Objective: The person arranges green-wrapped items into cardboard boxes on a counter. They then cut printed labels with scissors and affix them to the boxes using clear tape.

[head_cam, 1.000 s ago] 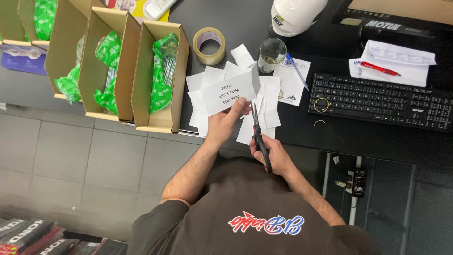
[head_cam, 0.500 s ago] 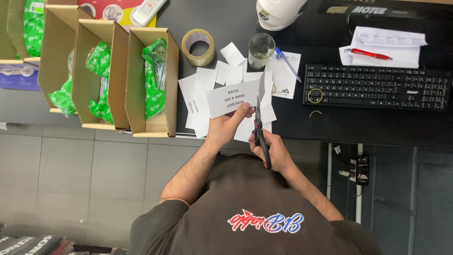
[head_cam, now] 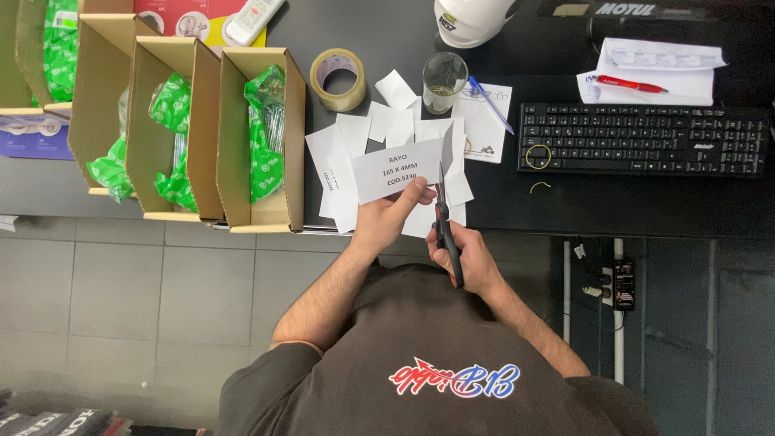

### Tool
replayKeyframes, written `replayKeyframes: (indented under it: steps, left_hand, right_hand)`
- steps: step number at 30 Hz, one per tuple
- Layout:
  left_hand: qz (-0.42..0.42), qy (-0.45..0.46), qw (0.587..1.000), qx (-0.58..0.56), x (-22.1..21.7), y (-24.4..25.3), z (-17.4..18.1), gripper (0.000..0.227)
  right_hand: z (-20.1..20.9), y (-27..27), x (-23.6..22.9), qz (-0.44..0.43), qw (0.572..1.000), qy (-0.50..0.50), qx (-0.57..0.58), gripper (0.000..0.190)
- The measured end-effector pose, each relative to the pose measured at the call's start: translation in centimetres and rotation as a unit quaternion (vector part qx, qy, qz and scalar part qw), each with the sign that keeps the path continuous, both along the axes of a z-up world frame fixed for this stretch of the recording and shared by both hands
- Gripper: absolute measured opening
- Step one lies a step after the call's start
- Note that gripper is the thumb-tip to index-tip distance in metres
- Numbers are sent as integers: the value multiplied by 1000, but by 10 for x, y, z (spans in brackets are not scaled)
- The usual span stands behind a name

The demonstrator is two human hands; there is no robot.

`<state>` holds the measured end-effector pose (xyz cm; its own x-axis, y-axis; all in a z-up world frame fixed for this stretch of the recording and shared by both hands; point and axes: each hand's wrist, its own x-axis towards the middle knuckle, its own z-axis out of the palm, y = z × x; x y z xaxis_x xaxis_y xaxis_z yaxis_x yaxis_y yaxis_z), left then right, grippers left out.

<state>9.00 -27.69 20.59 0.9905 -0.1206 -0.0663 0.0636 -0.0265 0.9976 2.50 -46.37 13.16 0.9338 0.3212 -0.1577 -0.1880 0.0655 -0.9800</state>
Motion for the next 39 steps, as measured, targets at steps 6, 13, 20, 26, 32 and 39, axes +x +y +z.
replayKeyframes:
  steps: [6,13,20,26,32,39]
  left_hand:
    - [-17,85,992,90,-3,6,-6,33]
    - [-9,-6,999,46,-2,7,0,28]
    - [-2,-6,999,32,-5,6,0,28]
    - [1,17,998,63,-7,8,-1,32]
    - [-1,30,998,62,-4,8,-9,29]
    - [4,-21,1000,-1,-2,5,-16,25]
  right_hand:
    - [21,4,-5,-24,999,-7,22,43]
    - [-2,2,-7,-28,997,-68,-7,41]
    - [7,2,-8,-35,998,-45,-28,34]
    - [-7,2,-9,-34,998,-38,-39,35]
    - [-14,3,-13,-43,998,-26,-50,33]
    - [-19,5,-13,-58,997,-22,-39,32]
